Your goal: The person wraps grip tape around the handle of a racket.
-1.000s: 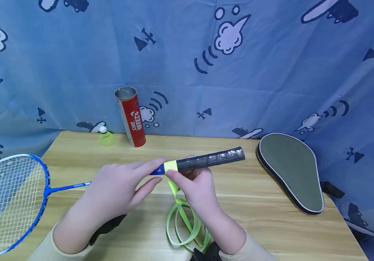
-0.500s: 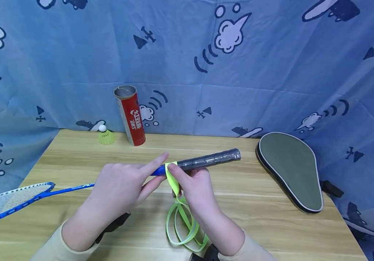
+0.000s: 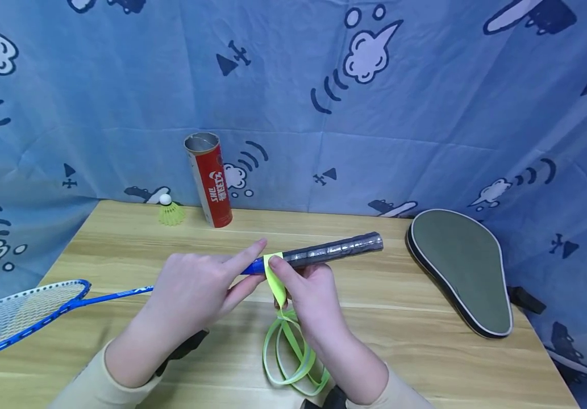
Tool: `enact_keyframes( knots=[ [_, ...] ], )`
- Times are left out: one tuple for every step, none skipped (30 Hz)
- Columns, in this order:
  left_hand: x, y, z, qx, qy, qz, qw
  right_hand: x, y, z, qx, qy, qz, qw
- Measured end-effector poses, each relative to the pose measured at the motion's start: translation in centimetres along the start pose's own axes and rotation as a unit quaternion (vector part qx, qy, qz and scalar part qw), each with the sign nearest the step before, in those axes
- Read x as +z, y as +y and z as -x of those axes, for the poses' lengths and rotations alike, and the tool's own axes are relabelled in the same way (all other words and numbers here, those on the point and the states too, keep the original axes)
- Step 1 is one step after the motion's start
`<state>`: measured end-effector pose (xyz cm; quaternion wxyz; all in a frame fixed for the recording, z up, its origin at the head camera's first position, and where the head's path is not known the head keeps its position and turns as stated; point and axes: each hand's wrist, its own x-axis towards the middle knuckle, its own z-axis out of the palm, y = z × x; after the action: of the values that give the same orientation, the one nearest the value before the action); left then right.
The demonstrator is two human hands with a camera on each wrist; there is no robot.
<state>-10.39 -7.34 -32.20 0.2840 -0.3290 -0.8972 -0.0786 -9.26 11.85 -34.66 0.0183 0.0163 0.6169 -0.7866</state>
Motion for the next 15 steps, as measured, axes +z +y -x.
enact_keyframes(
  knots=[
    [-0.01, 0.01, 0.0, -0.002, 0.001, 0.002, 1.0, -0.02, 0.0, 0.04, -0.003, -0.002, 0.004, 1.0],
    [-0.02, 0.02, -0.01, -0.005, 0.003, 0.003, 1.0, -0.04, -0.01, 0.08, -0.008, -0.005, 0.011, 1.0],
    [-0.04, 0.04, 0.0, -0.007, 0.004, 0.005, 1.0, -0.05, -0.02, 0.12, -0.012, -0.007, 0.017, 1.0],
    [-0.07, 0.05, 0.0, -0.01, 0.004, 0.006, 0.9999, -0.05, -0.05, 0.17, -0.017, -0.011, 0.023, 1.0],
    [-0.1, 0.05, 0.02, -0.014, 0.005, 0.008, 0.9999, -0.04, -0.07, 0.2, -0.022, -0.016, 0.028, 0.999],
    [-0.14, 0.05, 0.05, -0.017, 0.005, 0.01, 0.9998, -0.04, -0.11, 0.23, -0.027, -0.021, 0.031, 0.999],
    [-0.19, 0.05, 0.07, -0.019, 0.005, 0.012, 0.9997, -0.04, -0.15, 0.27, -0.032, -0.028, 0.032, 0.999],
    [-0.24, 0.03, 0.1, -0.021, 0.006, 0.013, 0.9997, -0.06, -0.2, 0.3, -0.035, -0.036, 0.031, 0.998],
    [-0.29, 0.02, 0.12, -0.022, 0.006, 0.016, 0.9996, -0.1, -0.25, 0.33, -0.038, -0.043, 0.027, 0.998],
    [-0.34, -0.02, 0.14, -0.025, 0.008, 0.019, 0.9995, -0.14, -0.3, 0.34, -0.042, -0.052, 0.021, 0.998],
    [-0.41, -0.07, 0.16, -0.028, 0.008, 0.024, 0.9993, -0.17, -0.34, 0.35, -0.046, -0.061, 0.017, 0.997],
    [-0.49, -0.11, 0.19, -0.031, 0.008, 0.028, 0.9991, -0.2, -0.38, 0.36, -0.05, -0.069, 0.011, 0.996],
    [-0.56, -0.15, 0.19, -0.034, 0.008, 0.032, 0.9989, -0.23, -0.4, 0.38, -0.055, -0.075, 0.007, 0.996],
    [-0.64, -0.19, 0.2, -0.036, 0.007, 0.036, 0.9987, -0.24, -0.39, 0.37, -0.059, -0.078, 0.005, 0.995],
    [-0.69, -0.23, 0.21, -0.04, 0.004, 0.039, 0.9984, -0.23, -0.36, 0.36, -0.063, -0.077, 0.008, 0.995]
  ],
)
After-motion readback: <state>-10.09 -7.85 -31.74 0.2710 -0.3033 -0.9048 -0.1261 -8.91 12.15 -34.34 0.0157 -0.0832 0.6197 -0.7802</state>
